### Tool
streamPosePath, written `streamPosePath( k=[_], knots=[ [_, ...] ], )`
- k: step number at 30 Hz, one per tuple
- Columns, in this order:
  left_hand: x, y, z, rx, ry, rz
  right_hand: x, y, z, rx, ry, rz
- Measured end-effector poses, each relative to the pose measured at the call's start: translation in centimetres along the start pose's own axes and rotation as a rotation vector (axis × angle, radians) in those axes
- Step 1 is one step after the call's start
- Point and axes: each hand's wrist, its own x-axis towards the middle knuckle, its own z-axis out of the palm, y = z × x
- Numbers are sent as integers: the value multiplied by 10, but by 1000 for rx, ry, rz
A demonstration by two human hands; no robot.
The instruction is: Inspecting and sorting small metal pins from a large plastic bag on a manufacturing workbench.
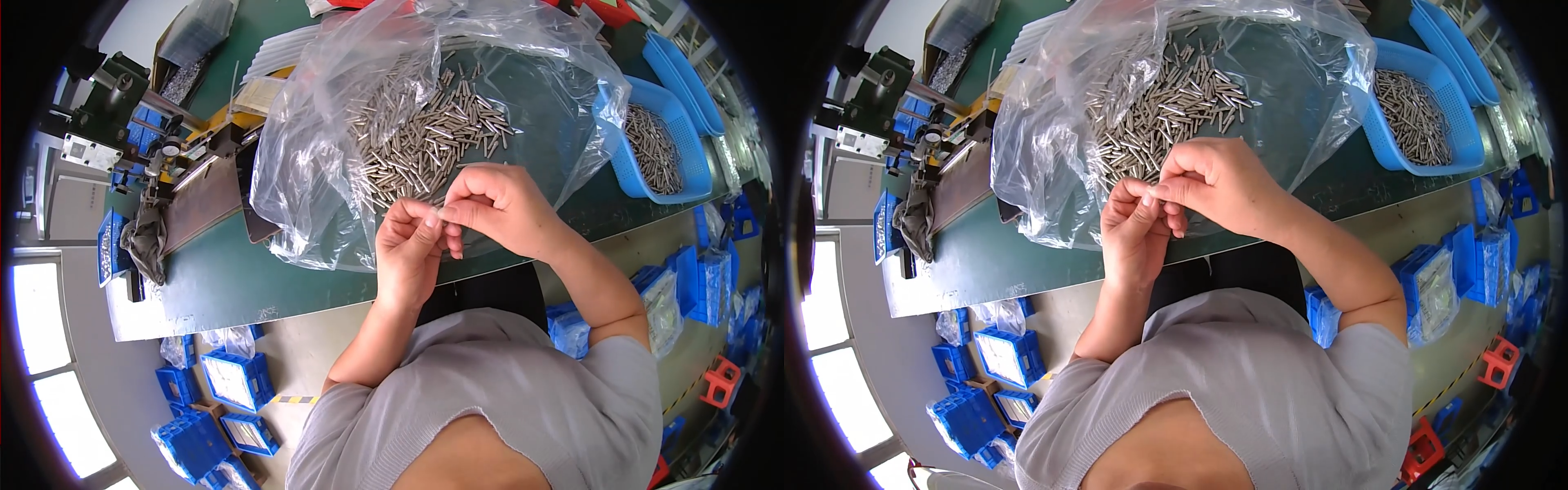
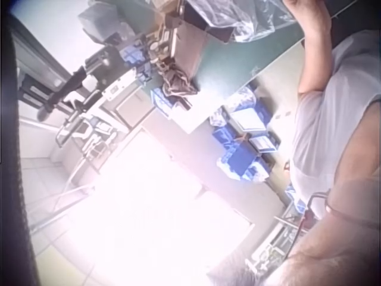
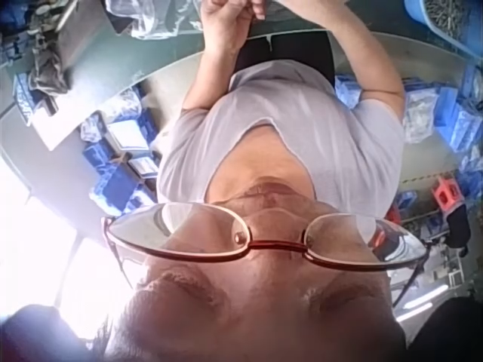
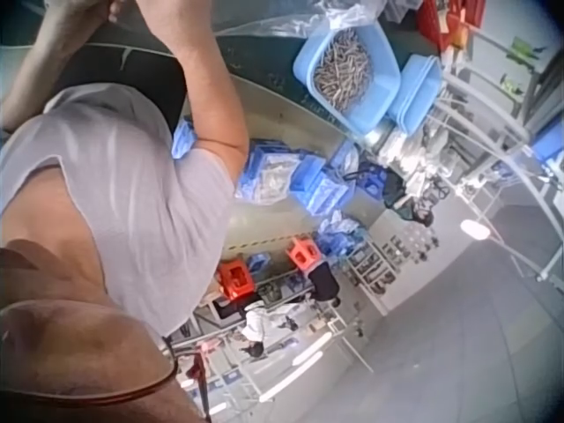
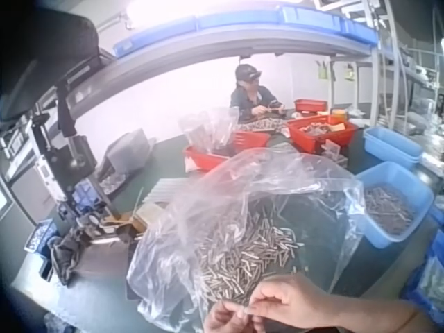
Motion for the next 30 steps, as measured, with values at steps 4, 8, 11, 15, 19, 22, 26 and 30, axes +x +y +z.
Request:
streamPosePath(
  k=[4, 8, 11, 15, 19, 22, 26, 30],
  knots=[
    [1, -1, -1, -5, -7, 13, 1, 2, 4, 114, -26, 83],
    [1, -1, 2, -14, 33, 13, 3, 22, 0, 131, 154, 36],
    [1, -1, 1, -7, 26, 17, 9, 24, -26, 683, 178, 262],
    [1, -1, 0, -30, 24, 11, 6, 22, -24, 689, -3, 315],
    [-1, 1, 3, -15, 55, 9, 1, 10, 0, 435, -5, 311],
    [1, 1, 0, -22, 26, 6, 5, 12, 0, 257, 236, 162],
    [2, 0, 0, -58, 4, 16, 20, 12, -30, 927, 284, 172],
    [1, 0, -3, -47, -11, 16, 26, 19, -47, 721, 91, 344]
  ],
)
